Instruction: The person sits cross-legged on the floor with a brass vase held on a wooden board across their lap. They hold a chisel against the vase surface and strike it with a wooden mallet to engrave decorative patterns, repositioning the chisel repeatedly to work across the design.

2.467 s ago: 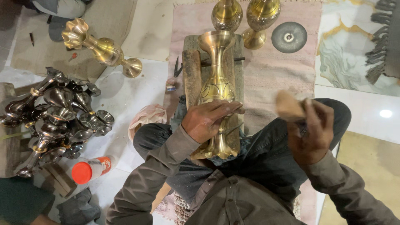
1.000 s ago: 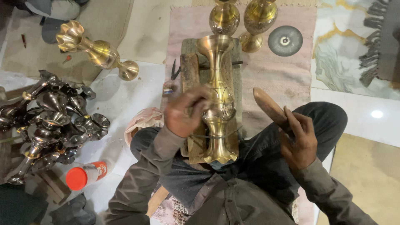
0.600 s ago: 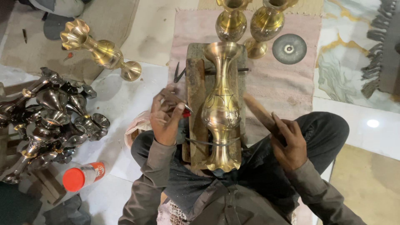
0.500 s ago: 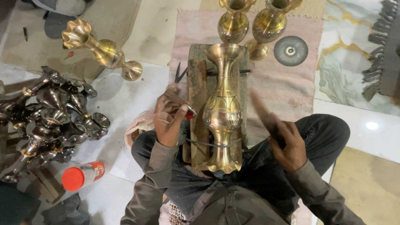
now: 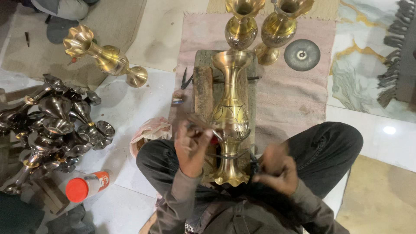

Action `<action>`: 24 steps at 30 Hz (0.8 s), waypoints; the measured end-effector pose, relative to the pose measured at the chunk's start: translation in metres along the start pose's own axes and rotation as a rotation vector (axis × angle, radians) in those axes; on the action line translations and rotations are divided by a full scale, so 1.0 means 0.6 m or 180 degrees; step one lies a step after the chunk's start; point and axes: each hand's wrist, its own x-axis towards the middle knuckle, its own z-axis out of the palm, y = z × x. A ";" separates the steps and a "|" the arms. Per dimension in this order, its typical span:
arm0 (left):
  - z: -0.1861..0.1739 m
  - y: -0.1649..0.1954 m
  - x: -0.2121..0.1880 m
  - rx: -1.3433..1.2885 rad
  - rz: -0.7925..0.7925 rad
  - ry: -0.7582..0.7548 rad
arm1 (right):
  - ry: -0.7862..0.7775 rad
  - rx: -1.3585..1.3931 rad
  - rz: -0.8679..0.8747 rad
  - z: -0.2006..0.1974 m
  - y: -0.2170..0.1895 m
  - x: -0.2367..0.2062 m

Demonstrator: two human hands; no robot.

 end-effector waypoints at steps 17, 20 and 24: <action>0.051 -0.009 -0.110 0.0303 -0.0315 0.0080 | -0.0267 -0.1732 -0.1017 0.048 -0.010 -0.038; 0.027 -0.025 -0.102 0.0370 -0.0254 0.0126 | -0.0481 -0.1915 -0.1150 0.047 -0.031 -0.038; 0.009 -0.050 -0.109 -0.0142 -0.0528 0.0263 | -0.0649 -0.2147 -0.1356 0.048 -0.062 -0.028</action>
